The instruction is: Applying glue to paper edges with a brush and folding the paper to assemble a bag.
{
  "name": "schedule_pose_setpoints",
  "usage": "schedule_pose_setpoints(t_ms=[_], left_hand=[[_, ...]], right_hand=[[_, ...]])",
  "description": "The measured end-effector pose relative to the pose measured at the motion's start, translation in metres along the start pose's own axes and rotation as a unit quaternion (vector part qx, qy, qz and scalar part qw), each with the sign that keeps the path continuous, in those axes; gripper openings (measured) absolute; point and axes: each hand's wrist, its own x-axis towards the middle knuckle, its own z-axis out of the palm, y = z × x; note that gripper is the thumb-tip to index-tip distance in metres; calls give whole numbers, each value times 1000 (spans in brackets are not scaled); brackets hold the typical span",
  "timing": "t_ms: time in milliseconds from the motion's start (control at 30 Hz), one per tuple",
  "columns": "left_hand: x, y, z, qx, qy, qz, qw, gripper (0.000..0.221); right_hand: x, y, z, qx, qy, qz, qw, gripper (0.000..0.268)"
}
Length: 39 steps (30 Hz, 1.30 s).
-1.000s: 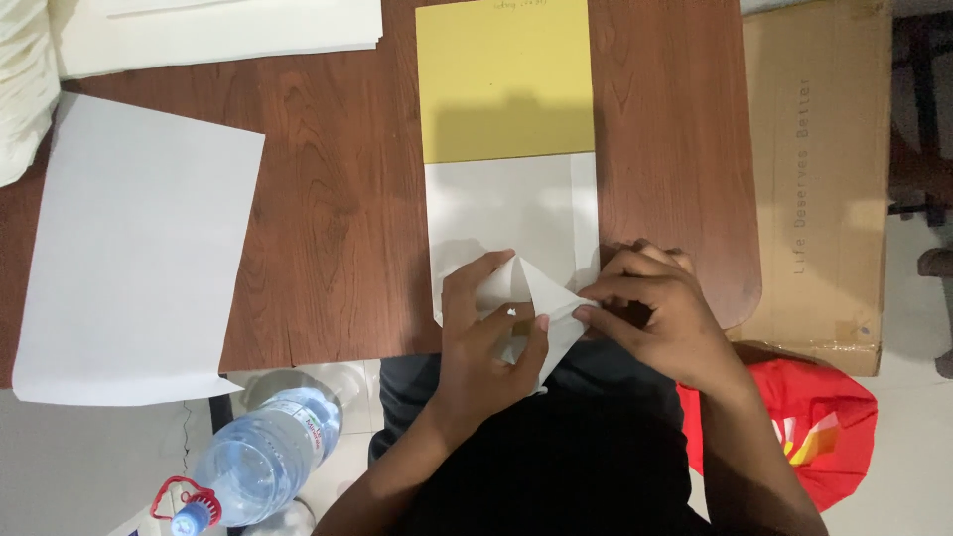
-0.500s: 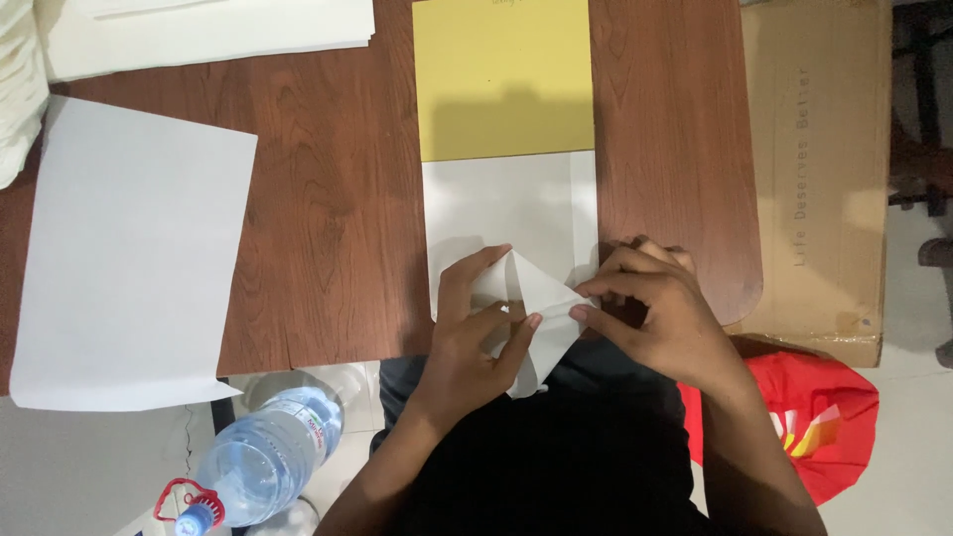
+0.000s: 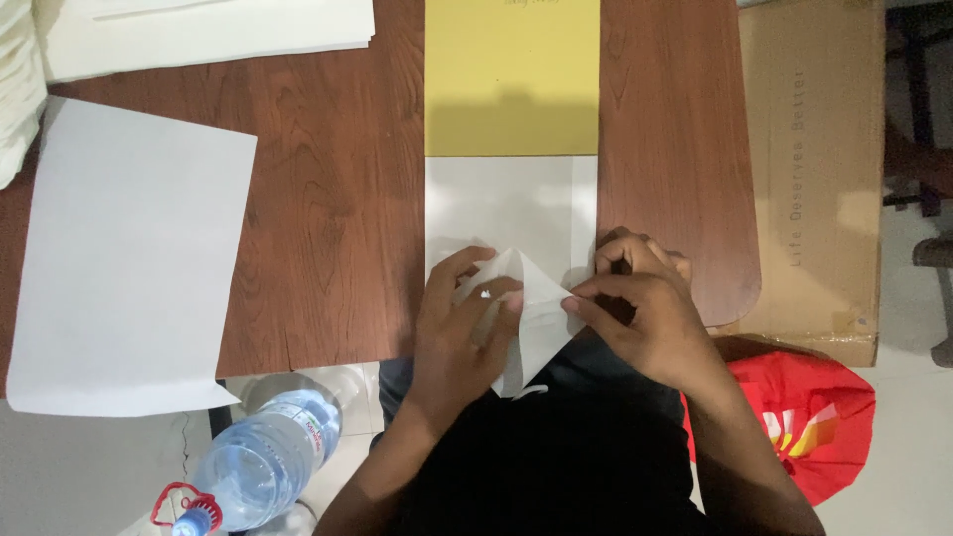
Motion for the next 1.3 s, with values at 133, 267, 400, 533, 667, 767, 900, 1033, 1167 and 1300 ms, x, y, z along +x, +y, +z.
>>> schedule_pose_setpoints(t_ms=[133, 267, 400, 533, 667, 767, 900, 1033, 1167, 1300], left_hand=[[13, -6, -17, -49, -80, -22, 995, 30], [26, -9, -31, -126, -131, -11, 983, 35], [21, -22, -20, 5, -83, 100, 991, 24], [19, -30, -11, 63, -28, 113, 991, 17], [23, -37, -9, 151, 17, 130, 980, 23], [24, -38, -10, 183, 12, 118, 976, 15], [23, -52, -8, 240, 16, 143, 960, 8], [32, -53, -25, 271, 7, 191, 943, 13], [27, -61, -38, 268, -147, 180, 935, 39], [20, -69, -34, 278, -233, 139, 922, 73]], right_hand=[[-2, 3, 6, -15, 22, 2, 1000, 12], [-1, -12, 2, 7, 52, -7, 999, 22], [-5, 1, 18, -69, 133, -83, 985, 37], [-8, 24, 36, -197, 181, -201, 942, 26], [6, 11, 39, -221, 187, -262, 920, 27], [9, 0, 36, -229, 135, -230, 936, 31], [11, -8, 28, -255, 84, -200, 942, 34], [17, -15, 21, -260, 68, -203, 942, 30], [24, -13, 18, -267, 53, -203, 941, 30], [27, -4, 18, -276, 37, -202, 939, 47]])
